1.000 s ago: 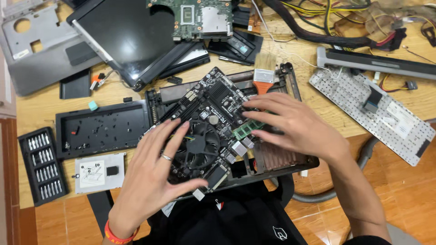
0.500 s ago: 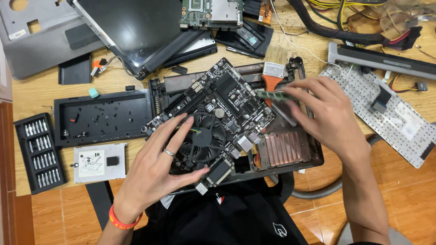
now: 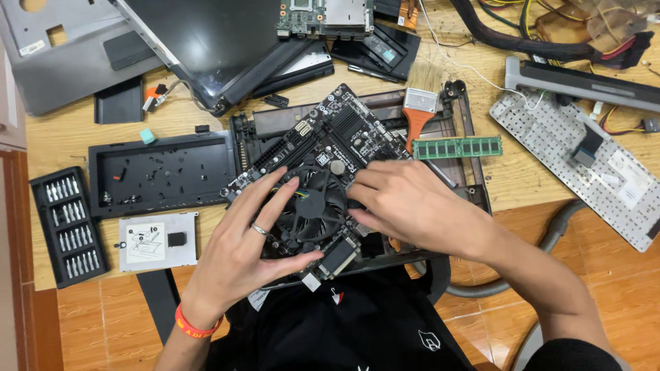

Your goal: The person removes a cooling fan from a motherboard, uses a brush and a thin tool to clean the processor surface, and inserts a memory module into a slot.

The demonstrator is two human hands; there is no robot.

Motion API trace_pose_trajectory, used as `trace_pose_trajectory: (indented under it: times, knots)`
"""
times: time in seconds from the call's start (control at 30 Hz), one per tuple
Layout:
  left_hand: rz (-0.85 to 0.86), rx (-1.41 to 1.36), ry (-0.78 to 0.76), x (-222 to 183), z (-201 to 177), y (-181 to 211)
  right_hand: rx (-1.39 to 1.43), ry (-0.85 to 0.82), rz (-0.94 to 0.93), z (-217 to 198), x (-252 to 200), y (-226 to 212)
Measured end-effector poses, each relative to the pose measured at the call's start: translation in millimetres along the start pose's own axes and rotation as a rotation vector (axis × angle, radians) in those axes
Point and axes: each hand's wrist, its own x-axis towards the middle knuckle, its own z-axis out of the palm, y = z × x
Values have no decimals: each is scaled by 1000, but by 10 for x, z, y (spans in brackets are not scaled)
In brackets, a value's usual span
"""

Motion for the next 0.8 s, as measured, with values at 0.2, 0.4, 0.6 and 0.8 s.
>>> trace_pose_trajectory:
  times: [0.2, 0.4, 0.6, 0.8]
  knots:
    - [7, -31, -16, -19, -2, -31, 71, 257, -72, 151, -145, -22]
    - [-48, -23, -91, -10, -12, -32, 119, 207, 4, 94, -162, -10]
    - [39, -44, -29, -21, -276, -58, -45, 226, -59, 40, -101, -90]
    - [-265, -109, -110, -117, -470, -134, -130, 294, -238, -85, -25, -294]
